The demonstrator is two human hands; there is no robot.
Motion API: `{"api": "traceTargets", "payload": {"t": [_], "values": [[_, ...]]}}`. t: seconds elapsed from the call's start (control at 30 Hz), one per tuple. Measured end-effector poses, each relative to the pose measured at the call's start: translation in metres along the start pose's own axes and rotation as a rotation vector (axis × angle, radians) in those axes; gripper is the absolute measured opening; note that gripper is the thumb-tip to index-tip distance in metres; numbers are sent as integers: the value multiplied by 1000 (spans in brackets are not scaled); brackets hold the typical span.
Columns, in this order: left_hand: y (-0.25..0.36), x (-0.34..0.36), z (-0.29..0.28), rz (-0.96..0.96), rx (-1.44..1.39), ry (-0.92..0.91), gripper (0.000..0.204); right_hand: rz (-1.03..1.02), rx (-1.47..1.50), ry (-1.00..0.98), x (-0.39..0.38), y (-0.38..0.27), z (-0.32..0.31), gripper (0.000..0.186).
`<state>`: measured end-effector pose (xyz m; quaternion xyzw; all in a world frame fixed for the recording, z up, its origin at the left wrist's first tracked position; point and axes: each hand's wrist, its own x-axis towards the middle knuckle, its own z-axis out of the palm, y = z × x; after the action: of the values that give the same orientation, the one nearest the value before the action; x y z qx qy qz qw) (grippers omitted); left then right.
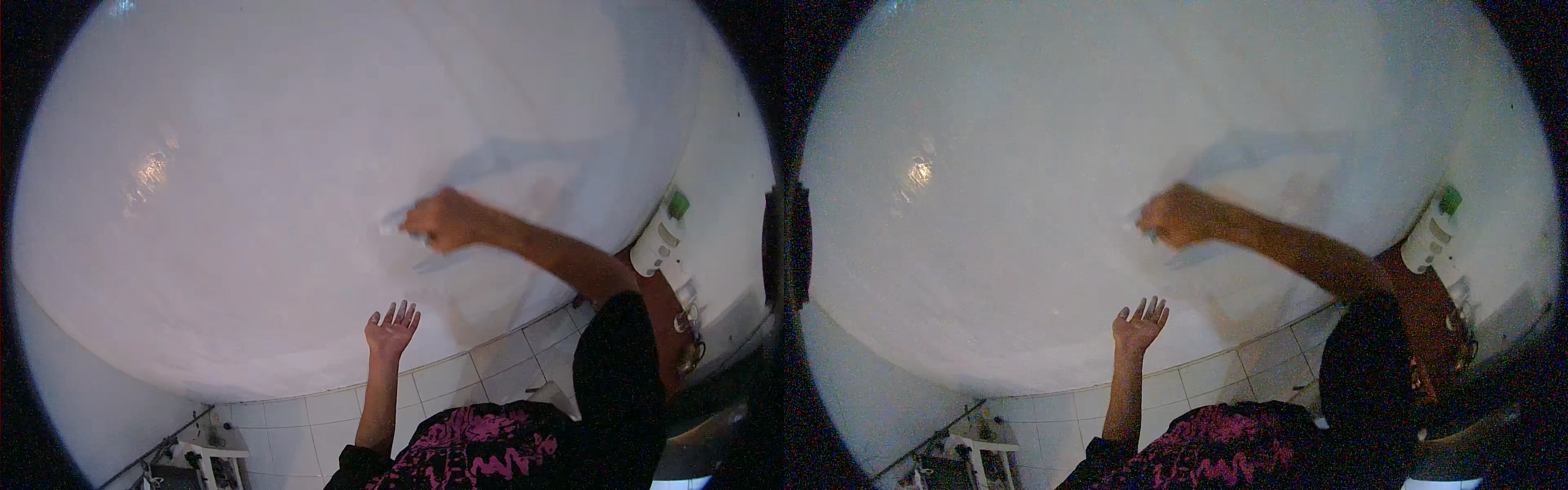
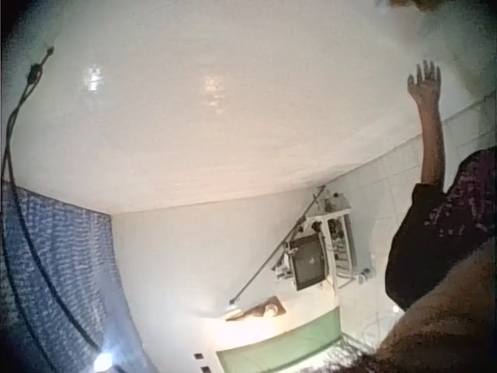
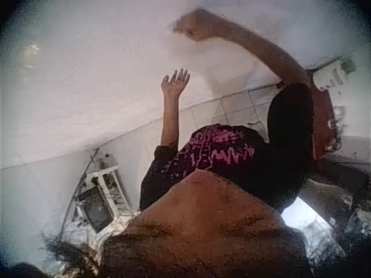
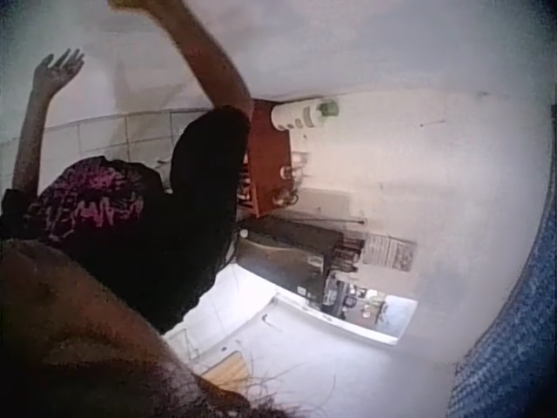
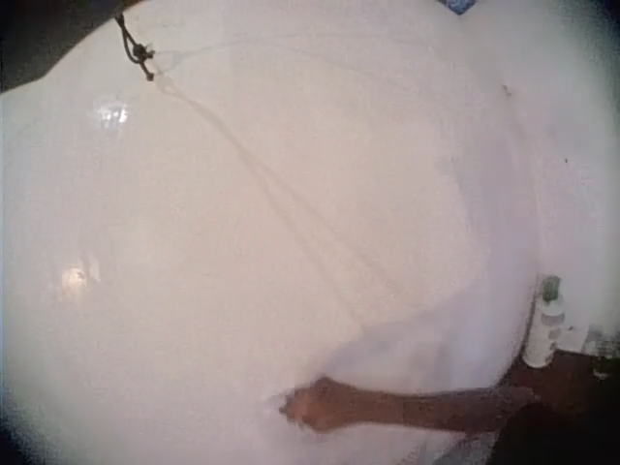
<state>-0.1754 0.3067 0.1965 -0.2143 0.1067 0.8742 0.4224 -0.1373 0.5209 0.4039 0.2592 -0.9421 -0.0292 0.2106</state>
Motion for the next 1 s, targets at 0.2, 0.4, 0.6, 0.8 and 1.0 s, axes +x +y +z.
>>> {"api": "traceTargets", "payload": {"t": [0.2, 0.4, 0.6, 0.8, 1.0], "values": [[0, -6, -3, -1, 0, -48, 55, 121, 47, 138, 66, 47, -128, 17], [-2, -9, -9, 50, -18, 13, 54, -232, -350, 738, 96, 35, -243, 18], [1, -10, -13, 24, -26, -5, 54, -218, -581, 929, 90, 50, -162, 26], [1, -15, -22, 54, -41, -2, 54, -67, -492, 606, -6, 11, 17, 35], [-2, -19, -21, 81, -16, -8, 54, -51, -160, 265, -47, -38, 76, 36]]}}
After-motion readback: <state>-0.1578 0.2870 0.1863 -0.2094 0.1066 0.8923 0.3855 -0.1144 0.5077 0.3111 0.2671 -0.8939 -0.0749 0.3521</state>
